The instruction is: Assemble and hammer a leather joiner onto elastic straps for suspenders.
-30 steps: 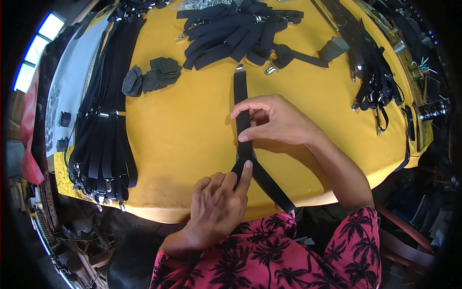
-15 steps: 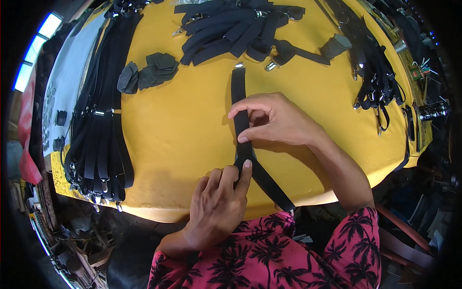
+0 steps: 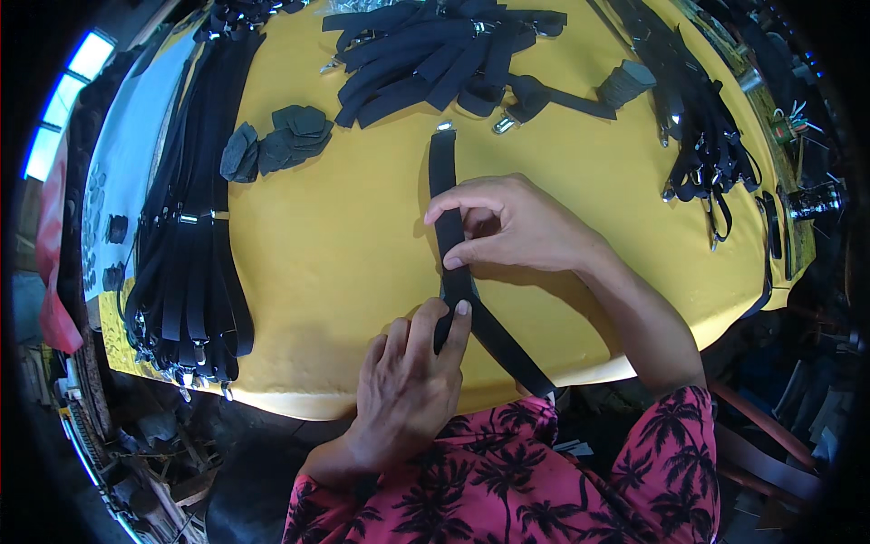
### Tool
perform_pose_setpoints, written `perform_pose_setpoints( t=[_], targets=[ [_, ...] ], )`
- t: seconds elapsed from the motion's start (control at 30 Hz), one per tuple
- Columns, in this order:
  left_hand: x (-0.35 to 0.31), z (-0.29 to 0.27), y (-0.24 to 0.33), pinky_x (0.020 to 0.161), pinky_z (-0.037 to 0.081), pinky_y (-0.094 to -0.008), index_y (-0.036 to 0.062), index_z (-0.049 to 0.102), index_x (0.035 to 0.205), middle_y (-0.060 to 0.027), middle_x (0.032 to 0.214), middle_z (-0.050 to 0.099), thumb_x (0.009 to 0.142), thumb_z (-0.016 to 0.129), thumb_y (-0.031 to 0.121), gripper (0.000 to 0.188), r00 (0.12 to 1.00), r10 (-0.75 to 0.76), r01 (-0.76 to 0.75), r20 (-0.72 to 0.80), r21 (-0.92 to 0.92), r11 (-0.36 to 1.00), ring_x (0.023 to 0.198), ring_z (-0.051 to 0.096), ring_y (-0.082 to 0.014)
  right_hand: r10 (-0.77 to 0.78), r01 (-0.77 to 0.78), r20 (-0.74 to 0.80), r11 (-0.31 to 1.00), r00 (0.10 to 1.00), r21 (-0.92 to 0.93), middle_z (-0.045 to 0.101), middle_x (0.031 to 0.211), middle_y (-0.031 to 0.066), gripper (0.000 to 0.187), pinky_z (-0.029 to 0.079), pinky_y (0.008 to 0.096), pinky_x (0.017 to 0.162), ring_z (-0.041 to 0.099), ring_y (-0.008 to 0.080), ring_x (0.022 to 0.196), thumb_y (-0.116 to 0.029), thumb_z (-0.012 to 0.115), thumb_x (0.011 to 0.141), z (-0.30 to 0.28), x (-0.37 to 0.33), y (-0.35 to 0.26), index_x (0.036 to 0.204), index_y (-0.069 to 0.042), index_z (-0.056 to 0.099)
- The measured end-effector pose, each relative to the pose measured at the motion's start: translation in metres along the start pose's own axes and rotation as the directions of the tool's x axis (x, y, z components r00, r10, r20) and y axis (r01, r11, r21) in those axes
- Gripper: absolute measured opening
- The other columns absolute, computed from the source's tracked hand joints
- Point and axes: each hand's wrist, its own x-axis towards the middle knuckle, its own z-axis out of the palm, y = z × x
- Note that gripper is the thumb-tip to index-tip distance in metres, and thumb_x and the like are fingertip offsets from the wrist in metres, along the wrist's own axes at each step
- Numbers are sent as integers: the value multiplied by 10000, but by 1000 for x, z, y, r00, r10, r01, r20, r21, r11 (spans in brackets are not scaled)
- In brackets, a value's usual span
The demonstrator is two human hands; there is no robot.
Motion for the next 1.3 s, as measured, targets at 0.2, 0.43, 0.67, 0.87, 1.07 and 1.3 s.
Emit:
perform_pose_setpoints(
  t=[0.2, 0.43, 0.67, 0.87, 1.07, 1.3],
  targets=[
    [0, -1, 0, 891, 492, -411, 36, 610, 1459, -135, 1435, 492, 860, 714, 63, 608, 1000, 18, -18, -10, 25, 1000, 1066, 572, -280, -33, 33, -6, 999, 999, -20, 711, 1056, 30, 427, 546, 266, 745, 640, 104, 807, -123, 883, 854, 0, 1, 0, 1248, -63, 729],
    [1, 0, 1, 838, 478, -379, 33, 609, 1453, -96, 1535, 540, 849, 713, 69, 614, 1000, -4, 3, 22, 32, 999, 959, 566, -246, -18, 18, 1, 999, 1000, -39, 707, 1050, 31, 433, 545, 269, 748, 640, 108, 819, -118, 883, 852, -1, -1, -3, 1251, -59, 727],
    [2, 1, 2, 815, 480, -378, 33, 585, 1470, -79, 1546, 541, 850, 708, 71, 633, 1000, -4, 3, 26, 36, 999, 927, 575, -246, -81, 79, -43, 996, 996, -29, 732, 938, 66, 410, 550, 309, 734, 673, 131, 783, -142, 863, 856, 2, -2, 4, 1224, -44, 712],
    [1, 5, 0, 811, 487, -383, 37, 581, 1471, -61, 1551, 538, 854, 703, 75, 630, 1000, -4, 3, 16, 47, 999, 915, 579, -245, -64, 64, -47, 998, 997, 8, 734, 969, 66, 391, 546, 311, 743, 669, 133, 783, -147, 854, 867, 3, -3, 3, 1218, -46, 713],
    [1, 6, -1, 797, 489, -375, 42, 588, 1465, -54, 1550, 544, 849, 704, 74, 628, 1000, 5, -4, -3, 54, 999, 910, 579, -237, -67, 67, -46, 998, 997, -3, 734, 1022, 61, 385, 551, 315, 755, 670, 139, 799, -148, 851, 865, 3, -3, 2, 1209, -45, 712],
    [2, 4, -3, 745, 471, -365, 40, 621, 1432, -46, 1498, 596, 846, 702, 78, 592, 999, 32, -30, -16, 91, 995, 841, 581, -217, -32, 35, -53, 998, 998, 58, 738, 1061, 60, 392, 558, 315, 769, 668, 146, 812, -132, 851, 863, 5, -4, 2, 1218, -43, 709]
  ],
)
